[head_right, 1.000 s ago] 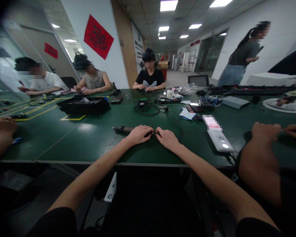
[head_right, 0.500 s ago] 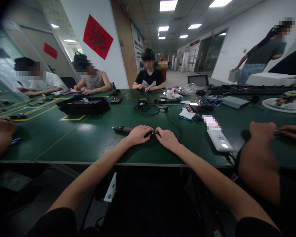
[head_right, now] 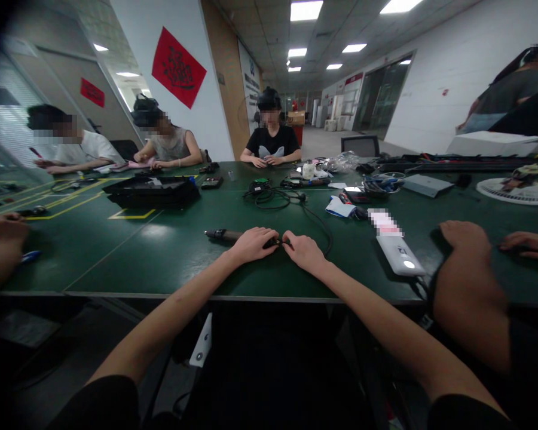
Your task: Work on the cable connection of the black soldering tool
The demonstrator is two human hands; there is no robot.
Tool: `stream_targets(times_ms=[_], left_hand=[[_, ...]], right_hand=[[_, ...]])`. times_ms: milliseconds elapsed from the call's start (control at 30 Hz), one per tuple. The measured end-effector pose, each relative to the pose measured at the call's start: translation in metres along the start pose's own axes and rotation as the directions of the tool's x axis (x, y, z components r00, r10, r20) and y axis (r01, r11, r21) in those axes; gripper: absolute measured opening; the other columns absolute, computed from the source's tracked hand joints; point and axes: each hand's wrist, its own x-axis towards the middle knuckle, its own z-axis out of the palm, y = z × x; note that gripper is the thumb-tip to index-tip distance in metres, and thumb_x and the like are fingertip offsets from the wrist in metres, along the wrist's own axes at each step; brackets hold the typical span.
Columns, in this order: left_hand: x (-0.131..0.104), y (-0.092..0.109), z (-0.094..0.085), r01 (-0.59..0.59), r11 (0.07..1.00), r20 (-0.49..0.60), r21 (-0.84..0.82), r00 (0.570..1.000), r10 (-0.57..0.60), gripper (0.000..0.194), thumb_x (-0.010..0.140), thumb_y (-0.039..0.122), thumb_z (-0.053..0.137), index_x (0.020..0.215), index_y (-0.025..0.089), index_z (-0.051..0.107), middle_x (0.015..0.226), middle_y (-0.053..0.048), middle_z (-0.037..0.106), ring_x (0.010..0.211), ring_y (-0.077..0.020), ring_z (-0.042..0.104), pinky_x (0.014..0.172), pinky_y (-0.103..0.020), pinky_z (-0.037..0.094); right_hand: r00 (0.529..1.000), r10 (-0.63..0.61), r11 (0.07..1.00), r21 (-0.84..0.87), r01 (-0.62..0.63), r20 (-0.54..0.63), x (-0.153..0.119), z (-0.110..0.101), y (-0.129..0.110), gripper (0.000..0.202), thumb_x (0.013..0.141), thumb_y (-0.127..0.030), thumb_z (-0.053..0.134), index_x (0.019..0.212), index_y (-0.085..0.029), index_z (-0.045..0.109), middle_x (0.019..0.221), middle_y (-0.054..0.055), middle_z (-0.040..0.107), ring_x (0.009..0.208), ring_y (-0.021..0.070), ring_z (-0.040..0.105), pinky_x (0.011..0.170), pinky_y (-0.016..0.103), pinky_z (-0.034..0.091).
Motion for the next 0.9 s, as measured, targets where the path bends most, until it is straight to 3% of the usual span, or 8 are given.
stream_targets(times_ms=[900], left_hand=[[0.0,0.0006,-0.002,-0.018,1.0,0.011,-0.01,1.0,0.019,0.021,0.104,0.036,0.052,0.119,0.025,0.06,0.109,-0.005,0.07,0.106,-0.0229,0.067,0.093,-0.037,0.048]], right_hand=[[1.0,-0.002,1.0,-0.014,0.002,-0.007,-0.0008,0.0008,-0.0003,0.016,0.106,-0.034,0.055,0.117,-0.024,0.062,0.088,0.003,0.072,0.074,0.0174,0.064,0.067,0.025,0.034]])
